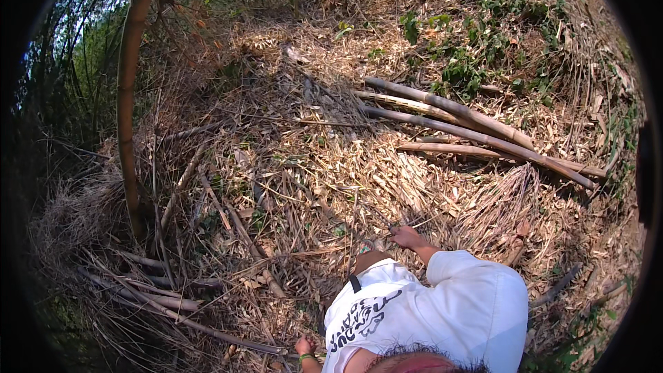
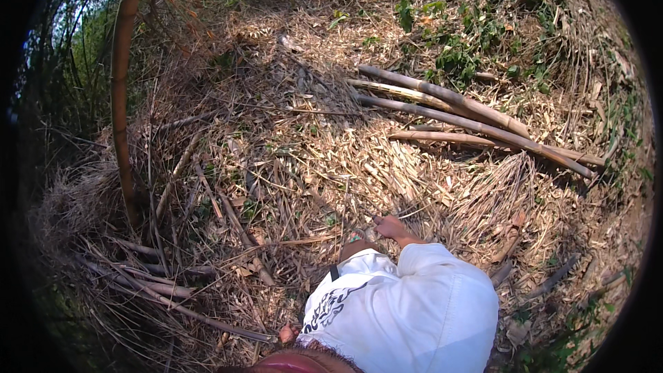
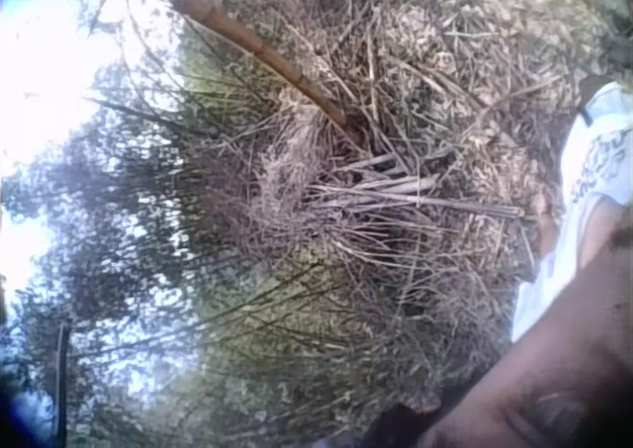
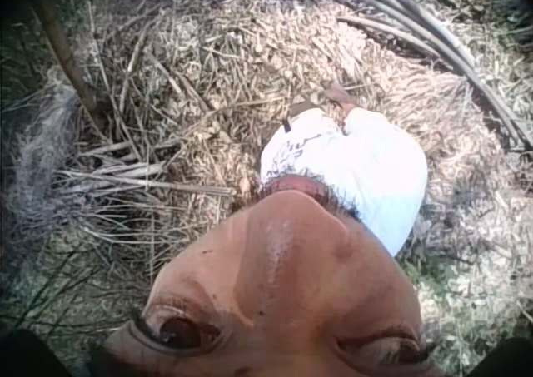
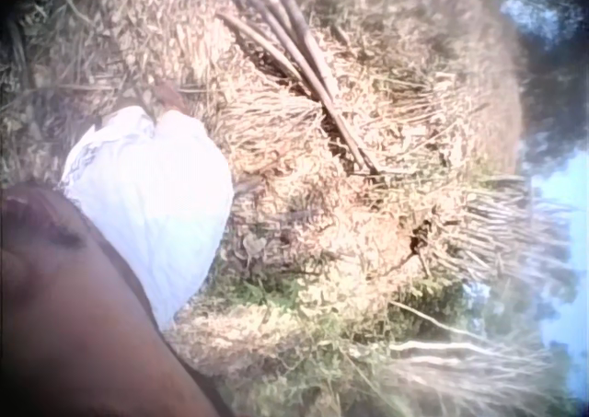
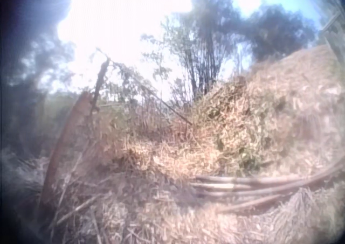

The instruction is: The person uses a blade to chop and trim small wooden sticks on a ground covered in dry leaves and branches.

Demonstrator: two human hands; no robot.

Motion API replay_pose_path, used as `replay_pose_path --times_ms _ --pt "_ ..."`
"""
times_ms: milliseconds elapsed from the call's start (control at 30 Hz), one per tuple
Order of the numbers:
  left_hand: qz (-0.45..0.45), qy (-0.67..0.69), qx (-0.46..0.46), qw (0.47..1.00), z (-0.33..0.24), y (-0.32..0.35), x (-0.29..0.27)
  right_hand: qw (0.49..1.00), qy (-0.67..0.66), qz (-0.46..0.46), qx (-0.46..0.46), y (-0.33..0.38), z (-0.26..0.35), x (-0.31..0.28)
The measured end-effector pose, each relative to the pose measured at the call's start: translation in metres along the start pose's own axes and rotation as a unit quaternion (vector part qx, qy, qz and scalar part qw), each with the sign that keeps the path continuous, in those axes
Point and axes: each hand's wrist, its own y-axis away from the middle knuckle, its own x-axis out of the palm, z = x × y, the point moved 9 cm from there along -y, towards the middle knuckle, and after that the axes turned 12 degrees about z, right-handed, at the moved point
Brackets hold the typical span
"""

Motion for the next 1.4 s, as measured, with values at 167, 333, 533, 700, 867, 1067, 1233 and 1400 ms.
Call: replay_pose_path --times_ms 167,333,533,700,867,1067,1233,1400 --pt "-0.006 0.007 0.0 1.0 -0.01 0.001 0.013 0.999 -0.035 -0.01 0.015 0.005 -0.029 0.009" --pt "0.016 -0.013 0.024 0.999 -0.03 0.005 0.025 0.988 -0.124 0.004 0.087 0.011 -0.095 0.043" --pt "-0.042 -0.027 0.046 0.998 -0.032 0.017 0.008 0.966 -0.157 -0.066 0.196 0.012 -0.169 0.079" --pt "-0.069 -0.04 -0.037 0.996 -0.005 0.02 -0.01 0.972 -0.139 0.021 0.19 0.034 -0.149 0.078" --pt "-0.07 -0.015 -0.037 0.997 0.009 0.01 -0.006 0.988 -0.077 0.026 0.131 0.045 -0.096 0.034" --pt "-0.077 -0.025 0.043 0.996 -0.007 0.006 0.028 0.998 0.013 -0.018 0.059 -0.037 -0.078 0.011" --pt "-0.061 0.047 0.04 0.996 -0.019 0.013 0.061 0.994 0.104 -0.02 -0.009 -0.137 -0.041 -0.001" --pt "-0.084 0.03 -0.047 0.995 -0.01 0.015 0.086 0.961 0.231 0.01 -0.148 -0.202 0.059 -0.029"
